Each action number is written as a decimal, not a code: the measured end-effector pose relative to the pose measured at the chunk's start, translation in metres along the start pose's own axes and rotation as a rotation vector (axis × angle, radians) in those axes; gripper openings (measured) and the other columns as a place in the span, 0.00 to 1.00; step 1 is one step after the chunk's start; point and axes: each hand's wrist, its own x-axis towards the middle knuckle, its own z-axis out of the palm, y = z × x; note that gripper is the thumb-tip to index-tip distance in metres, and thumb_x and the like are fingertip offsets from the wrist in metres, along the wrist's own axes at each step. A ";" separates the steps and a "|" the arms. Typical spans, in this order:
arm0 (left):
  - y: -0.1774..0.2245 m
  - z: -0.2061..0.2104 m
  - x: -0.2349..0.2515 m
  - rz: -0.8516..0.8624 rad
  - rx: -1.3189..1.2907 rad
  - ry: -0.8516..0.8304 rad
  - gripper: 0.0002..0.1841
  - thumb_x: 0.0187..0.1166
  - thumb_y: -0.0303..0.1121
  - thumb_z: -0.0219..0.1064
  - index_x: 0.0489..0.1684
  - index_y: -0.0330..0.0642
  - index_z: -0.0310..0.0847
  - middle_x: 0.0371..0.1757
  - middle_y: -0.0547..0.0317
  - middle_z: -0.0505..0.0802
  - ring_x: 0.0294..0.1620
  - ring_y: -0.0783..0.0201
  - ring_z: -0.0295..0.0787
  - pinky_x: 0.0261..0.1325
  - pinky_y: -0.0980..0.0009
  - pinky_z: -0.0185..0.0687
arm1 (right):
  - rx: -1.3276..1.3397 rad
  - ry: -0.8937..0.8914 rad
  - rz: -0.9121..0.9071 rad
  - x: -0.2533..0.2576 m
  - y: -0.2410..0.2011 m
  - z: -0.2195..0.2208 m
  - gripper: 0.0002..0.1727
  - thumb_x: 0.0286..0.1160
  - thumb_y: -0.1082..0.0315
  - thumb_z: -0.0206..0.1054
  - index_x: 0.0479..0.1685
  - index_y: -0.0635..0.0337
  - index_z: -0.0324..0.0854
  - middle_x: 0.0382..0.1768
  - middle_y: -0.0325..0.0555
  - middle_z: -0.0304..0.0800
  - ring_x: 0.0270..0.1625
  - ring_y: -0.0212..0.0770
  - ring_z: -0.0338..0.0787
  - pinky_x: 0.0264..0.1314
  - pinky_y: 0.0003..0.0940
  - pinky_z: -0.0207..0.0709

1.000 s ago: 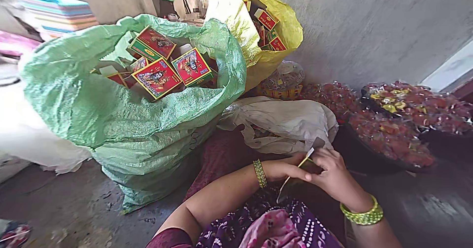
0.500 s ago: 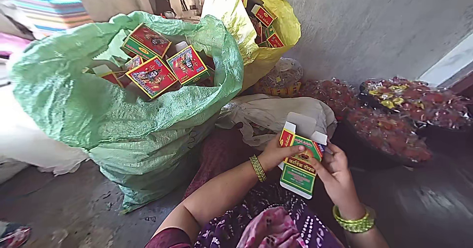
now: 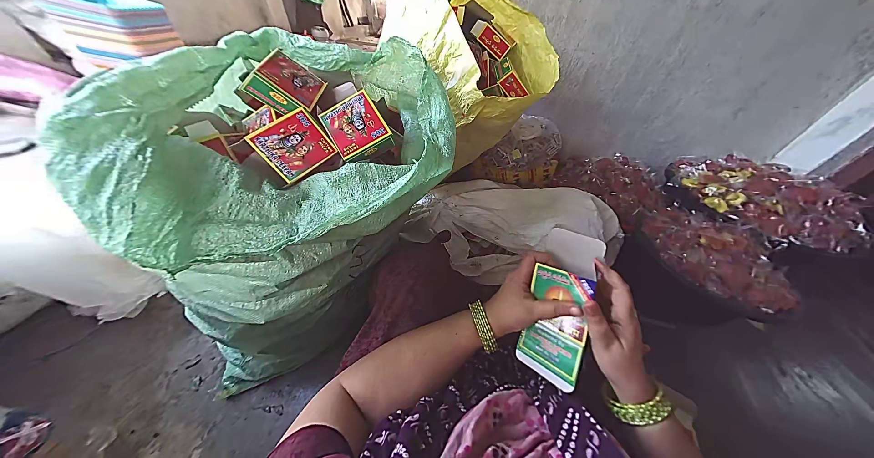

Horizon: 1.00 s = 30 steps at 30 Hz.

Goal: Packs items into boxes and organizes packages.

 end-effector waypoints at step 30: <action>0.003 -0.004 0.003 -0.160 0.216 -0.217 0.59 0.50 0.27 0.90 0.86 0.33 0.47 0.62 0.43 0.87 0.55 0.58 0.92 0.59 0.61 0.92 | -0.026 -0.107 0.138 0.012 -0.008 -0.038 0.11 0.68 0.67 0.79 0.47 0.60 0.96 0.47 0.42 0.99 0.52 0.30 0.96 0.61 0.26 0.89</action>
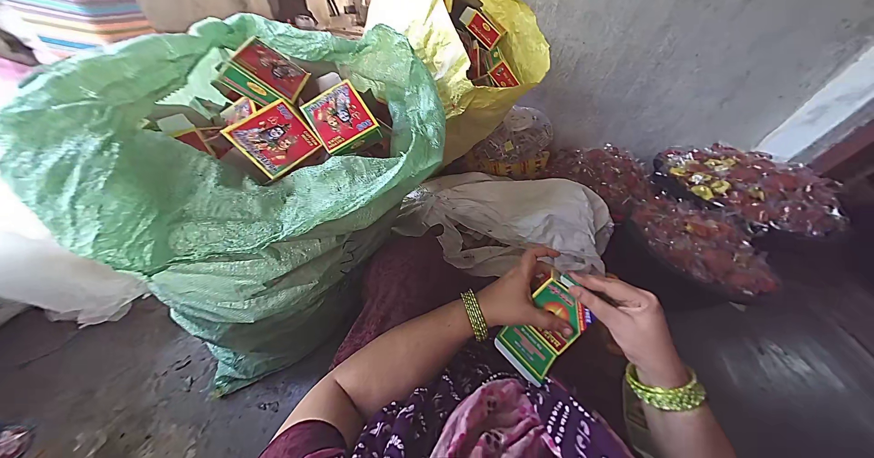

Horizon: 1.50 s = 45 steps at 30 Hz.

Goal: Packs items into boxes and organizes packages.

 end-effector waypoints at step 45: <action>-0.030 0.001 0.007 -0.186 0.009 0.275 0.14 0.89 0.38 0.56 0.66 0.46 0.77 0.42 0.56 0.94 0.39 0.62 0.95 0.45 0.63 0.94 | -0.304 0.179 1.342 -0.072 0.227 -0.131 0.22 0.67 0.57 0.82 0.59 0.57 0.91 0.60 0.52 0.92 0.64 0.47 0.88 0.69 0.49 0.77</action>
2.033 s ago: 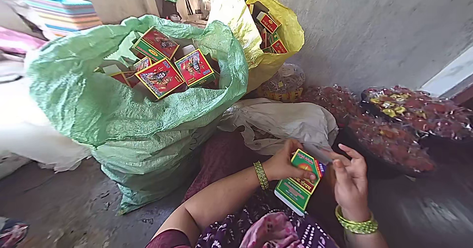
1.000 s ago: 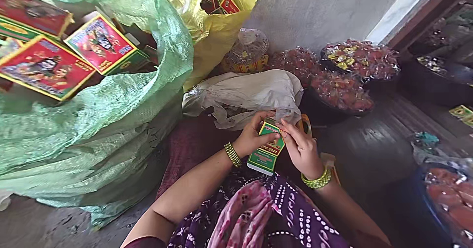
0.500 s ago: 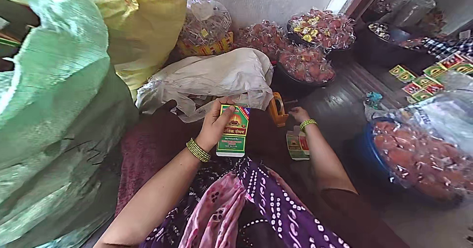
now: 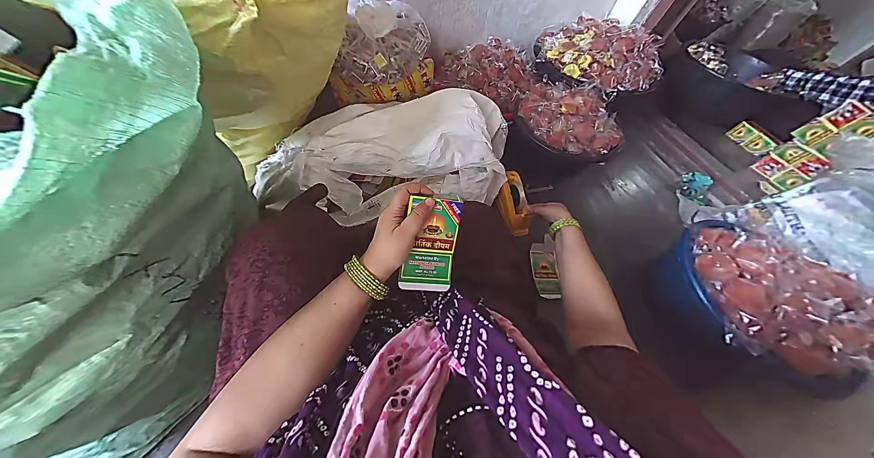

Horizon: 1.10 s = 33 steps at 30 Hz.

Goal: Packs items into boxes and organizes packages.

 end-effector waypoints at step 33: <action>-0.015 0.000 0.009 0.168 0.299 0.041 0.22 0.86 0.53 0.61 0.60 0.42 0.82 0.59 0.52 0.88 0.58 0.63 0.88 0.64 0.60 0.87 | 0.826 -0.580 -0.702 -0.216 -0.122 0.087 0.14 0.85 0.70 0.61 0.54 0.72 0.87 0.65 0.58 0.88 0.64 0.45 0.89 0.70 0.42 0.83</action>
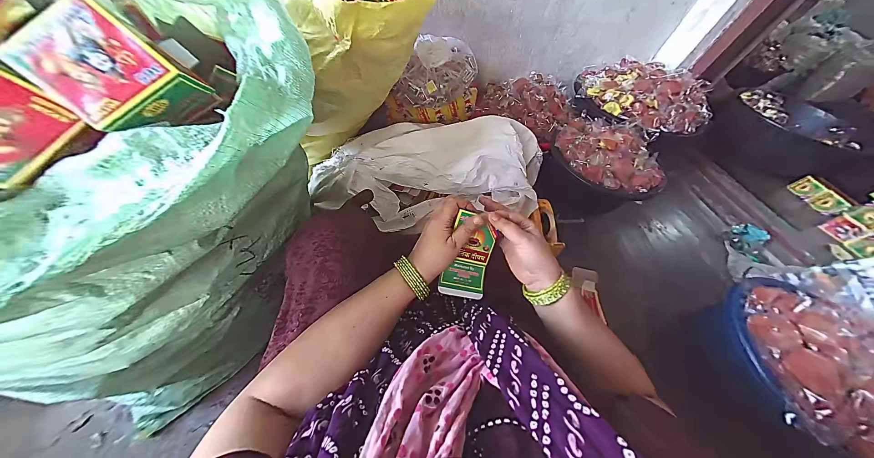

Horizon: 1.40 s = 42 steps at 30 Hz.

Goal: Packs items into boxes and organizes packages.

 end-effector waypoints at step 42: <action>0.035 -0.043 -0.009 -0.262 -0.592 0.390 0.24 0.88 0.38 0.50 0.76 0.31 0.64 0.60 0.44 0.84 0.51 0.60 0.90 0.45 0.62 0.91 | -1.054 -0.245 -0.987 0.036 -0.089 0.157 0.21 0.72 0.56 0.77 0.57 0.61 0.84 0.67 0.58 0.84 0.74 0.52 0.81 0.74 0.51 0.77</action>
